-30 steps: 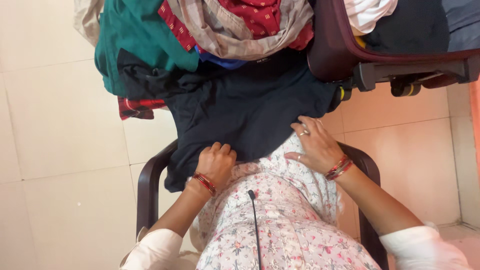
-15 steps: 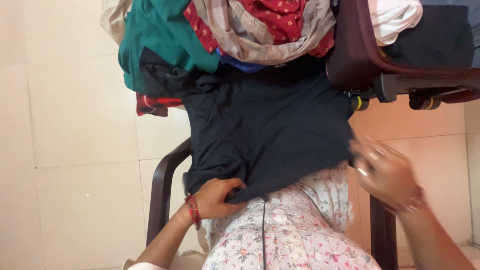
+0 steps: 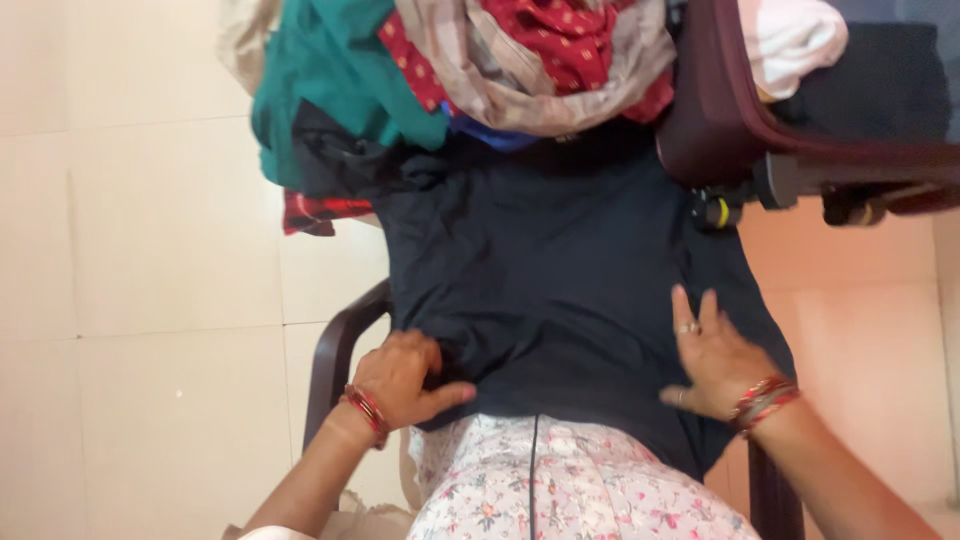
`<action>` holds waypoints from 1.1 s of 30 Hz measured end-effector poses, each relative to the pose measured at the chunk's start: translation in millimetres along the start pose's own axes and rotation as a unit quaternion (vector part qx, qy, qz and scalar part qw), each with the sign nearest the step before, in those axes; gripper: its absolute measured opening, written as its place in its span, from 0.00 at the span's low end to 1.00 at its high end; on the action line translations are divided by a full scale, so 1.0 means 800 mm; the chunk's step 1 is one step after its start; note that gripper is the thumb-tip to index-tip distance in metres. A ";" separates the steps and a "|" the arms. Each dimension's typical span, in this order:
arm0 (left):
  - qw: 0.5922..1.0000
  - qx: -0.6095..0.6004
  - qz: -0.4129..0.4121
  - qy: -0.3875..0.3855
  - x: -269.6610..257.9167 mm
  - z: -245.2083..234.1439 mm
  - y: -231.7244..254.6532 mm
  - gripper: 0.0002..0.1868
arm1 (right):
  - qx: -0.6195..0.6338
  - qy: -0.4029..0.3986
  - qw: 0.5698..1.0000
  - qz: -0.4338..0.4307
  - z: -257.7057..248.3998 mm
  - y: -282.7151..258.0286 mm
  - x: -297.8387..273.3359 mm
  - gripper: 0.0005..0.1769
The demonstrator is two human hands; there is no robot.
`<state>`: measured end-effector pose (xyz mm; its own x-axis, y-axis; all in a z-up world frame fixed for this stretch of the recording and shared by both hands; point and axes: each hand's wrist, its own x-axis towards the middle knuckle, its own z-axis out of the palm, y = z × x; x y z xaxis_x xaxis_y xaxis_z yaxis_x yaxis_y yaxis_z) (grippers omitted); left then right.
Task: The person folds garments and packs them into a suitcase. The person picks up items from a pile, spreads them out on their lap to fold them, and then places them into the suitcase.
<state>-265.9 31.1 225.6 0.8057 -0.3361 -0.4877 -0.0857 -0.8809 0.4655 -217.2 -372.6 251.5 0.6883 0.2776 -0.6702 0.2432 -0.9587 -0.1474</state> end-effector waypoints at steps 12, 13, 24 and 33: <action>0.922 0.182 -0.039 -0.339 0.003 0.045 -0.016 0.13 | 0.027 -0.173 0.978 0.116 0.010 0.020 0.024 0.86; 0.926 0.147 -0.081 -0.337 0.022 0.016 -0.020 0.20 | 0.018 -0.176 0.975 0.132 -0.015 0.028 0.024 0.77; 0.956 0.108 -0.160 0.220 0.290 -0.009 -0.102 0.30 | 0.073 0.158 0.963 -0.205 -0.005 -0.025 0.246 0.49; 0.870 0.057 -0.331 0.362 0.328 -0.016 -0.158 0.35 | -0.028 0.203 0.978 -0.046 0.038 -0.055 0.295 0.54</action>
<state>-36.1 58.3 48.1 0.8545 0.5194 -0.0097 0.5138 -0.8421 0.1639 -85.8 -267.1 77.6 0.8733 0.3753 -0.3106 0.3462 -0.9267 -0.1464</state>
